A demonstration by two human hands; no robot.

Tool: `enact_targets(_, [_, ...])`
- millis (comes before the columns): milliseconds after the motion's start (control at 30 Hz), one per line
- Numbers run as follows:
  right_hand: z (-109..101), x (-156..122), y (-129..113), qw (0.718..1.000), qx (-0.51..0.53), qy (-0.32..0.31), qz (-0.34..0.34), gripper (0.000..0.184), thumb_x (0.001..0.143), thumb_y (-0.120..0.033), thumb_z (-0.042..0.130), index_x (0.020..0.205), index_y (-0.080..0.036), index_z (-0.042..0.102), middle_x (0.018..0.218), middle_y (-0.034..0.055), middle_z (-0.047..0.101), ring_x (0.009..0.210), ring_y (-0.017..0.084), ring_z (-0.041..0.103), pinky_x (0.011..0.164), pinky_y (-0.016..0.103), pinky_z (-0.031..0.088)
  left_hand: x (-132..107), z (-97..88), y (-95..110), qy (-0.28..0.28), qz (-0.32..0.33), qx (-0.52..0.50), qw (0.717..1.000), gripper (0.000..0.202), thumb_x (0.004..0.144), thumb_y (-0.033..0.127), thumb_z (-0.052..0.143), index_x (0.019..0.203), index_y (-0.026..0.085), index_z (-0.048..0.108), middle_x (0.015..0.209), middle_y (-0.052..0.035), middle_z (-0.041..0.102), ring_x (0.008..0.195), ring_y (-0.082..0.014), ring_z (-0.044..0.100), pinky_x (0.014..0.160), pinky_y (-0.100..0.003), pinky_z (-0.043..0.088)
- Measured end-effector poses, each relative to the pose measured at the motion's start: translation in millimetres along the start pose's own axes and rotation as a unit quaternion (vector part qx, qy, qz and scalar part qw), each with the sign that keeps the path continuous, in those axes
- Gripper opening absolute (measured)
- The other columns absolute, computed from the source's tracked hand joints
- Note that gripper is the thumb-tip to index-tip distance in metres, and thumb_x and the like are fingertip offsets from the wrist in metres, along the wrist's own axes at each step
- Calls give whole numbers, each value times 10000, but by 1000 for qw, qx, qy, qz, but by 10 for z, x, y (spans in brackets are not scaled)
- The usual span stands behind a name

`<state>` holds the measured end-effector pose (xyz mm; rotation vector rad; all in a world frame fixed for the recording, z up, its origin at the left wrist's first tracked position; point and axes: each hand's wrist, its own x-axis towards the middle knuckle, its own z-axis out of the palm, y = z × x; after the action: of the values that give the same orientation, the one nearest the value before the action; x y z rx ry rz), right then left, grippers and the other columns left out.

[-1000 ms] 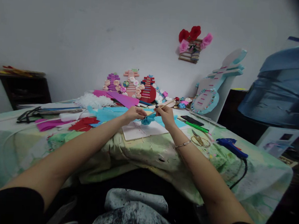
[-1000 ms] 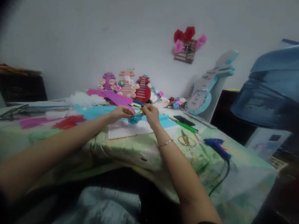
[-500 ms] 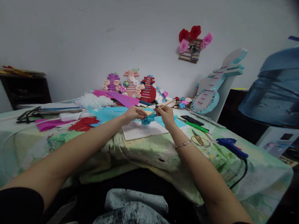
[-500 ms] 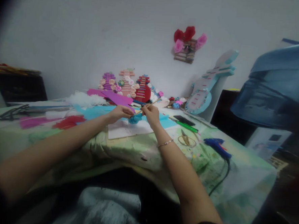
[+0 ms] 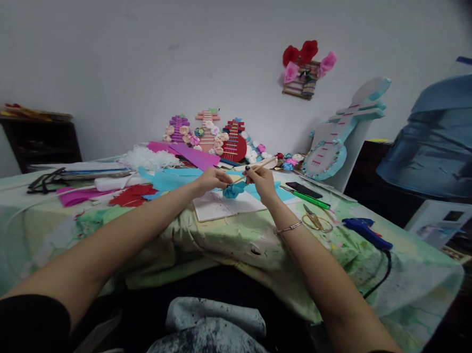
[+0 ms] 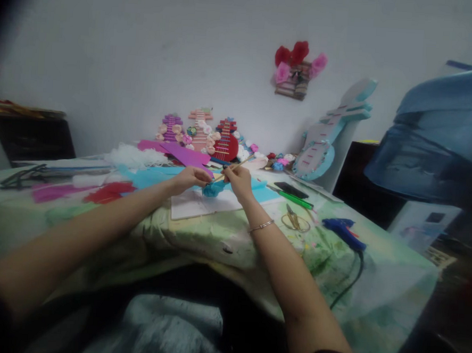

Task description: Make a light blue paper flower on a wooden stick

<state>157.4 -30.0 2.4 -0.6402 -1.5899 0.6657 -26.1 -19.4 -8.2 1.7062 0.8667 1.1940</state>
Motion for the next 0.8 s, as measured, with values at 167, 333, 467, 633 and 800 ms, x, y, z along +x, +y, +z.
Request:
enact_targets(167, [3, 2, 3, 1000, 8, -2, -1, 350, 689, -490, 614, 637, -143, 605, 463, -18, 506, 460, 83, 434, 491, 226, 335, -10, 12, 6, -3, 0, -5, 1000, 217, 449, 107, 717, 665, 100, 693, 609, -43, 674, 582, -139, 593, 617, -263, 461])
enact_targets(333, [11, -10, -20, 1000, 9, -2, 5, 330, 688, -469, 614, 632, -143, 605, 467, -19, 508, 455, 81, 435, 494, 228, 340, -7, 12, 8, -9, 0, -5, 1000, 217, 445, 100, 717, 660, 103, 691, 600, -39, 670, 581, -145, 596, 615, -272, 464])
enact_targets(467, [16, -17, -30, 1000, 4, 0, 6, 313, 697, -449, 608, 631, -143, 609, 460, -20, 508, 453, 78, 436, 495, 223, 344, -3, 8, 4, -10, -2, -3, 1000, 211, 447, 95, 715, 656, 101, 687, 594, -35, 668, 572, -141, 595, 609, -267, 467])
enact_targets(633, [16, -29, -52, 1000, -7, -9, 11, 318, 695, -457, 603, 631, -145, 613, 454, -21, 505, 449, 75, 430, 492, 220, 345, 10, -2, -12, -10, -7, 3, 1000, 199, 448, 84, 704, 645, 102, 679, 570, -31, 658, 561, -144, 595, 589, -265, 467])
enact_targets(800, [9, -30, -50, 1000, -9, -20, 11, 321, 704, -449, 596, 631, -138, 620, 458, -17, 509, 453, 74, 432, 491, 220, 335, 12, -7, -9, -12, -15, 9, 1000, 194, 439, 61, 694, 627, 101, 664, 549, -26, 648, 537, -132, 584, 562, -248, 460])
